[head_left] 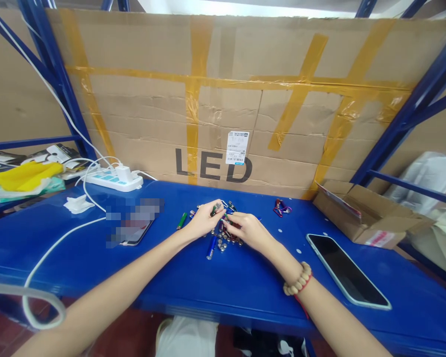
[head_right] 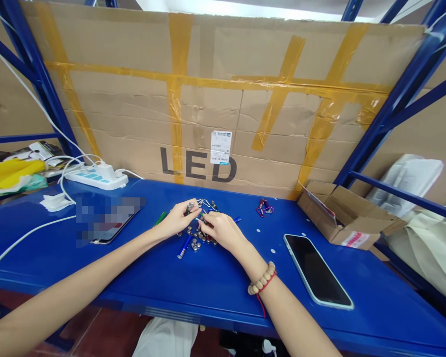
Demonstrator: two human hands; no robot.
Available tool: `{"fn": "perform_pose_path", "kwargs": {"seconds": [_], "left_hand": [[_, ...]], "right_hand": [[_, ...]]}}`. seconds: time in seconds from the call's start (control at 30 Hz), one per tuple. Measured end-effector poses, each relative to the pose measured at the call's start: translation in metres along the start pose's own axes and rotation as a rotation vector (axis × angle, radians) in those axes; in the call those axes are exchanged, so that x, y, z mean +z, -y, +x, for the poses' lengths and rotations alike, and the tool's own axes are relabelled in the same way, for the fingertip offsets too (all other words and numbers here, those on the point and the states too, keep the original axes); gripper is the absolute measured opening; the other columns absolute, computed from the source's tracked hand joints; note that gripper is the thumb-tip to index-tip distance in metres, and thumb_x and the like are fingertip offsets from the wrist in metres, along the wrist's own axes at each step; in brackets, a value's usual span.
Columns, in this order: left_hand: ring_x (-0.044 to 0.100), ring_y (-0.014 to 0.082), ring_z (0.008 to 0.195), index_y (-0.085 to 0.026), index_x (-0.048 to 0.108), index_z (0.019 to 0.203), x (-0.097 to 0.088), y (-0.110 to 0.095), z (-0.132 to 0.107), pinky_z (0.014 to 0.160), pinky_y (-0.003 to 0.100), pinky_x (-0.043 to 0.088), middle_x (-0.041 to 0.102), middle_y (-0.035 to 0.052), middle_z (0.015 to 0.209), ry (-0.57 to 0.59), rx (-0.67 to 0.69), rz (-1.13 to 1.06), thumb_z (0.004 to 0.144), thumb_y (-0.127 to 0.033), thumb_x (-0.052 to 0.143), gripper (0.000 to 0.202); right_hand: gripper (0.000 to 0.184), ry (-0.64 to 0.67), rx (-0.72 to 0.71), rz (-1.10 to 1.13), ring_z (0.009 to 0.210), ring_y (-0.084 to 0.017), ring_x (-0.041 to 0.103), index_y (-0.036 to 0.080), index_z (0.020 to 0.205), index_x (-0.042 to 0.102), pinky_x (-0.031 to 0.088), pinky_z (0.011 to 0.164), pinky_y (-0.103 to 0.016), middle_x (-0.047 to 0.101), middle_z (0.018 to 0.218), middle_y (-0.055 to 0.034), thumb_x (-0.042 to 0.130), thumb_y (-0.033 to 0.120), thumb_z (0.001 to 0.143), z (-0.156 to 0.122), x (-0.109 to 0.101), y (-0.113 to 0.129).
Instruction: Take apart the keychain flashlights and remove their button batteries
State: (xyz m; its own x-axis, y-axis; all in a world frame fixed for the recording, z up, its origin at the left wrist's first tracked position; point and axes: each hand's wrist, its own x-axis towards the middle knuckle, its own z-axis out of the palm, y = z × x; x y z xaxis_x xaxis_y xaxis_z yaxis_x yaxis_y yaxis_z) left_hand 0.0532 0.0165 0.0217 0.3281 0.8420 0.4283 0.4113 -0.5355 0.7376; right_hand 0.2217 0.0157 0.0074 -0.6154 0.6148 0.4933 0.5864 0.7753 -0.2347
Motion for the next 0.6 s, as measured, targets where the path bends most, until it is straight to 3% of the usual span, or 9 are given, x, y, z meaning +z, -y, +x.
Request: {"fn": "perform_pose_path", "kwargs": {"seconds": [0.27, 0.47, 0.6], "left_hand": [[0.032, 0.009, 0.058, -0.018, 0.031, 0.062, 0.004, -0.001, 0.002, 0.058, 0.022, 0.028, 0.033, -0.0054, 0.059, -0.017, 0.003, 0.005, 0.083, -0.031, 0.042, 0.027], [0.034, 0.0094, 0.06, -0.019, 0.031, 0.067, 0.005, -0.002, 0.0, 0.059, 0.023, 0.031, 0.034, -0.0054, 0.063, -0.107, -0.093, -0.036, 0.082, -0.044, 0.044, 0.032], [0.035, 0.0093, 0.057, -0.019, 0.034, 0.065, 0.007, 0.0, -0.001, 0.056, 0.023, 0.031, 0.036, -0.0053, 0.06, -0.043, -0.078, 0.012, 0.076, -0.046, 0.052, 0.034]], "right_hand": [[0.031, -0.168, 0.1, 0.087, 0.049, -0.009, 0.037, 0.015, 0.058, 0.059, 0.029, 0.049, -0.022, 0.043, 0.051, 0.0017, 0.048, 0.024, 0.085, 0.004, 0.003, 0.003], [0.032, -0.249, 0.129, 0.06, 0.051, -0.01, 0.042, 0.015, 0.064, 0.062, 0.032, 0.052, -0.023, 0.049, 0.055, -0.0004, 0.046, 0.029, 0.087, 0.003, -0.008, -0.006], [0.034, -0.37, 0.125, 0.093, 0.055, -0.011, 0.046, 0.015, 0.07, 0.063, 0.036, 0.055, -0.024, 0.053, 0.06, -0.0025, 0.043, 0.033, 0.089, 0.002, -0.012, -0.006]]}}
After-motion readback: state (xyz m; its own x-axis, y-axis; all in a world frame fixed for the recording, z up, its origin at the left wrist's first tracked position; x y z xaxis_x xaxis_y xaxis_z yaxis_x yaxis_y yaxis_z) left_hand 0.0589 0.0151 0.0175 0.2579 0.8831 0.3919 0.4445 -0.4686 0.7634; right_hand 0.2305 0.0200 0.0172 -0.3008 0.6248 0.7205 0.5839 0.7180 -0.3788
